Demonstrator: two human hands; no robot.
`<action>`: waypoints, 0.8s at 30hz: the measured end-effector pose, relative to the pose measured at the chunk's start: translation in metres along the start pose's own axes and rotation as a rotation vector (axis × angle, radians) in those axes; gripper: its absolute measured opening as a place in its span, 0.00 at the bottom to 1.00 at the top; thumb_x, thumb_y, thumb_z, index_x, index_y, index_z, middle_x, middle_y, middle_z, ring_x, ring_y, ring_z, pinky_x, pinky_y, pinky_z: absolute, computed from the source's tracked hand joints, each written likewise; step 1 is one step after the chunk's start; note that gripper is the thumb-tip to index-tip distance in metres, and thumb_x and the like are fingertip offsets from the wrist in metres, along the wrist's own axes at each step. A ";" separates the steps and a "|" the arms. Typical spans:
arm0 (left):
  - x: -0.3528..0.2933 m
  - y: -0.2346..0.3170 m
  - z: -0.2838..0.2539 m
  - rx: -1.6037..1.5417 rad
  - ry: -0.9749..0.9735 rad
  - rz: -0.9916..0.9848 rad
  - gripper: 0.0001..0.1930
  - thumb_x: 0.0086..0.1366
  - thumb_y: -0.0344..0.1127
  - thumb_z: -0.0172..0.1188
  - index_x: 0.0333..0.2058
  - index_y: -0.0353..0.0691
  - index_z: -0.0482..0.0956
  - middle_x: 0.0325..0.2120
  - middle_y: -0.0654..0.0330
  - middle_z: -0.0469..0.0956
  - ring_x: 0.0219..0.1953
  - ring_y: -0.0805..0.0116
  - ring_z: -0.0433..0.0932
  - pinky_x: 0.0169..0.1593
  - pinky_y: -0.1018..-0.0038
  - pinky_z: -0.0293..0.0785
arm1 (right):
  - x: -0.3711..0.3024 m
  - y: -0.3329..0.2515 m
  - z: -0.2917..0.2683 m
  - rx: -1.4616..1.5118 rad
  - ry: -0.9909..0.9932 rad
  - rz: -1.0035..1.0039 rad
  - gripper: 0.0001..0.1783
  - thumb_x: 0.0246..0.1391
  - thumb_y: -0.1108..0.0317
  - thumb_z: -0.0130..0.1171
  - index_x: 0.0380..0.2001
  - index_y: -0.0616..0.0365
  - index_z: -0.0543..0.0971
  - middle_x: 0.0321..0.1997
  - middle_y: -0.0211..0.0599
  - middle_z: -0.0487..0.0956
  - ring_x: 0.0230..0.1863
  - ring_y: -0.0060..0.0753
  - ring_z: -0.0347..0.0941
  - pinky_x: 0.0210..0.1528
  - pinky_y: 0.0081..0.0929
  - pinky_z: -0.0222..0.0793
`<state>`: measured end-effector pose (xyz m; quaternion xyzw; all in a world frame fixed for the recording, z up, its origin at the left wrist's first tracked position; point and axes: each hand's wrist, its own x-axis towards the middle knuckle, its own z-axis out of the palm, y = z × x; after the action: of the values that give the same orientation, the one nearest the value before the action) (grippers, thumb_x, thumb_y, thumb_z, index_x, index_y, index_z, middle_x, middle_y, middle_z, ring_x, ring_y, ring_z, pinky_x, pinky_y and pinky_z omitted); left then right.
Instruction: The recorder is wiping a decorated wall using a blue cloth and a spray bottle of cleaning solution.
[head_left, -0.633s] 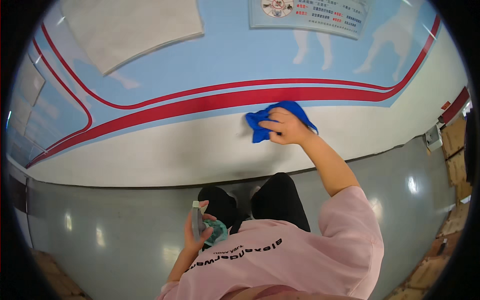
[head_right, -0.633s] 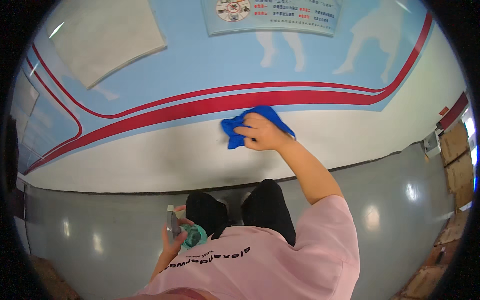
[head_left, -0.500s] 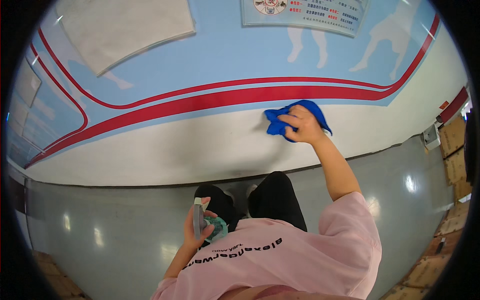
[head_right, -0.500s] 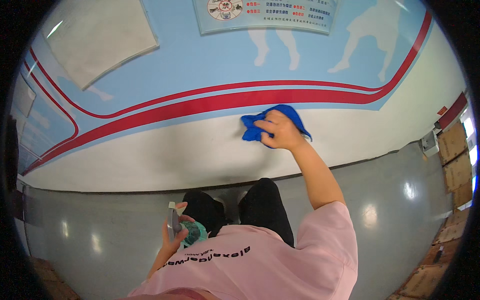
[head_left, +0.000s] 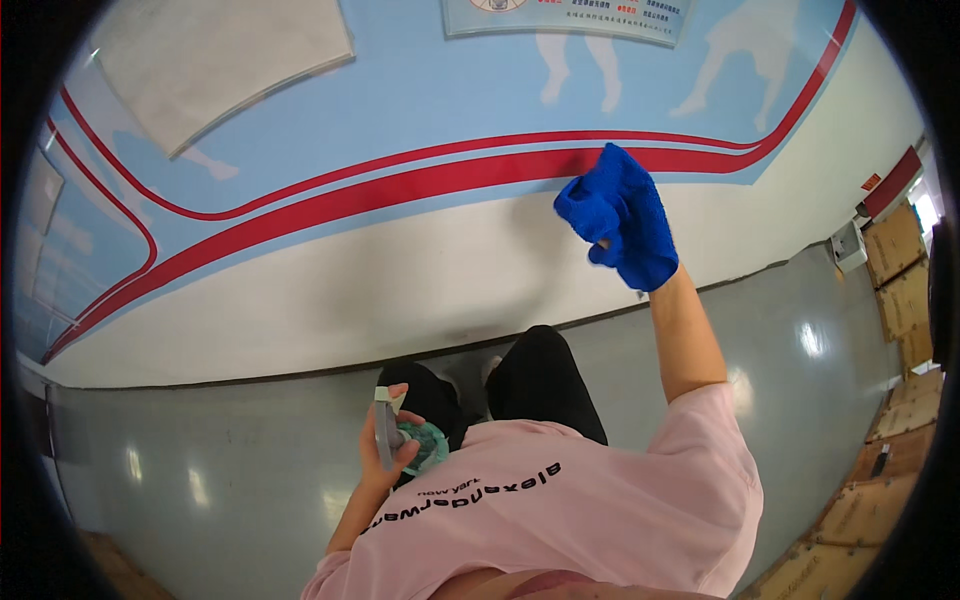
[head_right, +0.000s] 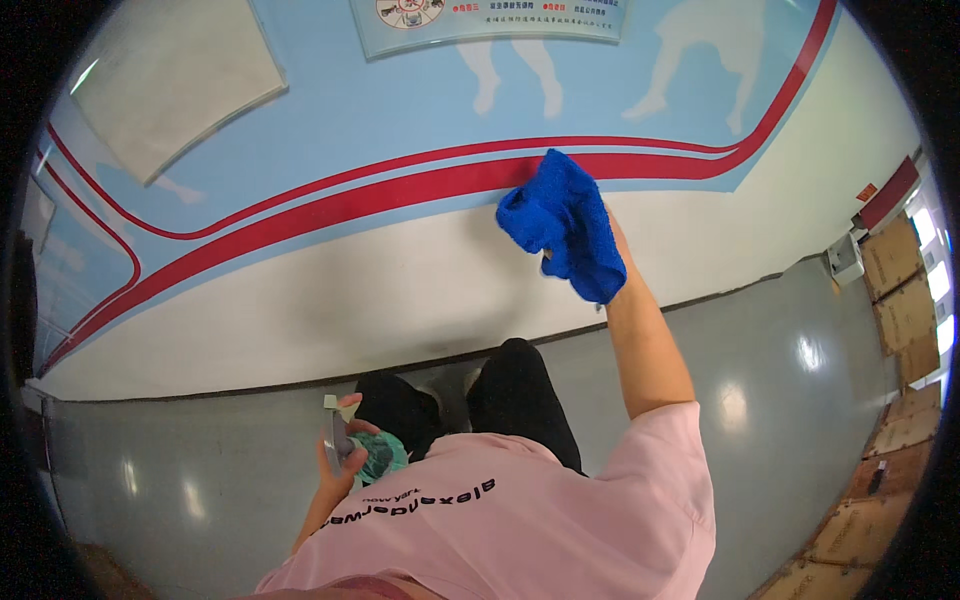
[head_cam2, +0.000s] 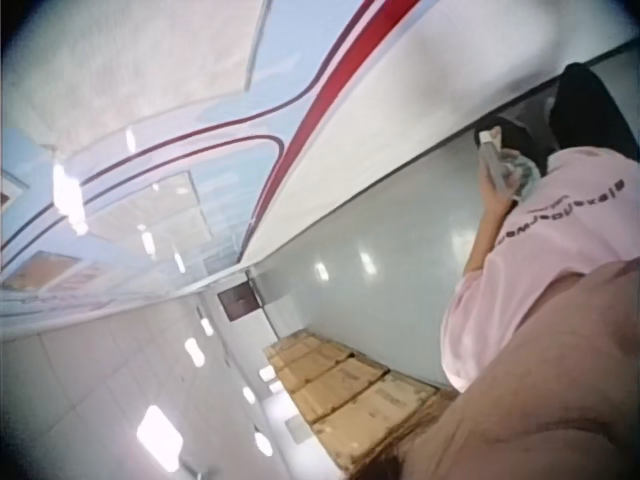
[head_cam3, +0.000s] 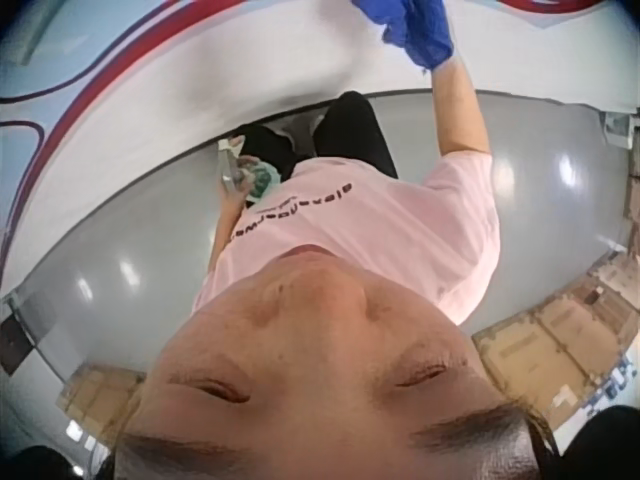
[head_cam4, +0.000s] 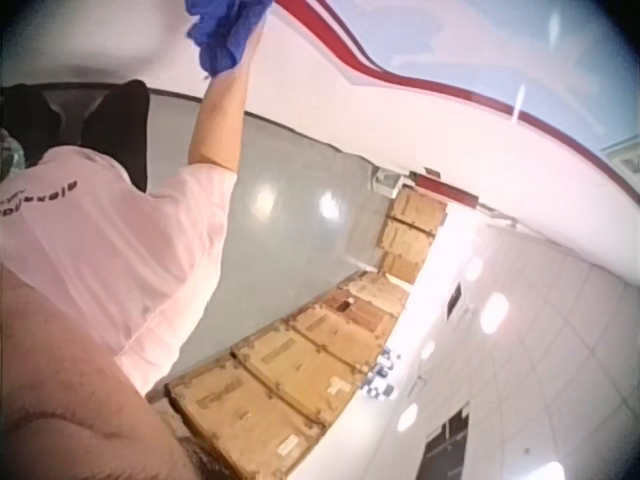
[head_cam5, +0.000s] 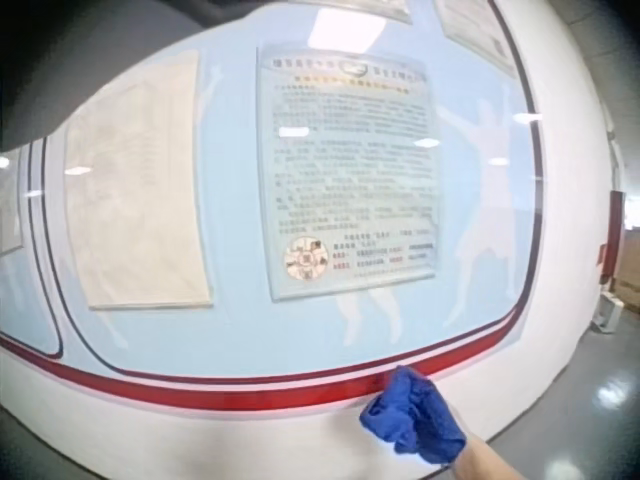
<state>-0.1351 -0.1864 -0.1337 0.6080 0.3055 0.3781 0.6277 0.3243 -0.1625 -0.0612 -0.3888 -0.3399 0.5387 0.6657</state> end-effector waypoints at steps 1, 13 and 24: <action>0.000 0.000 0.000 -0.009 0.009 0.008 0.36 0.50 0.35 0.67 0.59 0.37 0.64 0.58 0.56 0.65 0.41 0.64 0.77 0.43 0.71 0.71 | -0.003 0.007 0.003 -0.100 0.088 0.066 0.26 0.63 0.49 0.46 0.55 0.56 0.71 0.44 0.38 0.77 0.36 0.28 0.73 0.41 0.24 0.69; -0.008 -0.012 -0.002 0.019 0.053 0.019 0.35 0.47 0.29 0.61 0.57 0.35 0.65 0.57 0.56 0.66 0.41 0.65 0.77 0.43 0.71 0.71 | -0.039 -0.005 0.021 -0.727 0.000 0.076 0.43 0.45 0.72 0.62 0.66 0.55 0.57 0.47 0.51 0.73 0.48 0.38 0.70 0.54 0.32 0.64; -0.013 -0.010 -0.009 0.007 0.048 0.019 0.35 0.46 0.29 0.61 0.58 0.36 0.65 0.57 0.56 0.66 0.41 0.65 0.77 0.43 0.72 0.71 | 0.002 -0.024 0.064 -0.947 0.524 -0.823 0.21 0.44 0.73 0.65 0.44 0.60 0.74 0.42 0.37 0.78 0.43 0.30 0.73 0.49 0.27 0.68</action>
<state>-0.1482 -0.1922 -0.1457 0.6036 0.3163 0.3975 0.6146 0.2795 -0.1534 -0.0100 -0.5949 -0.4868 -0.0774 0.6349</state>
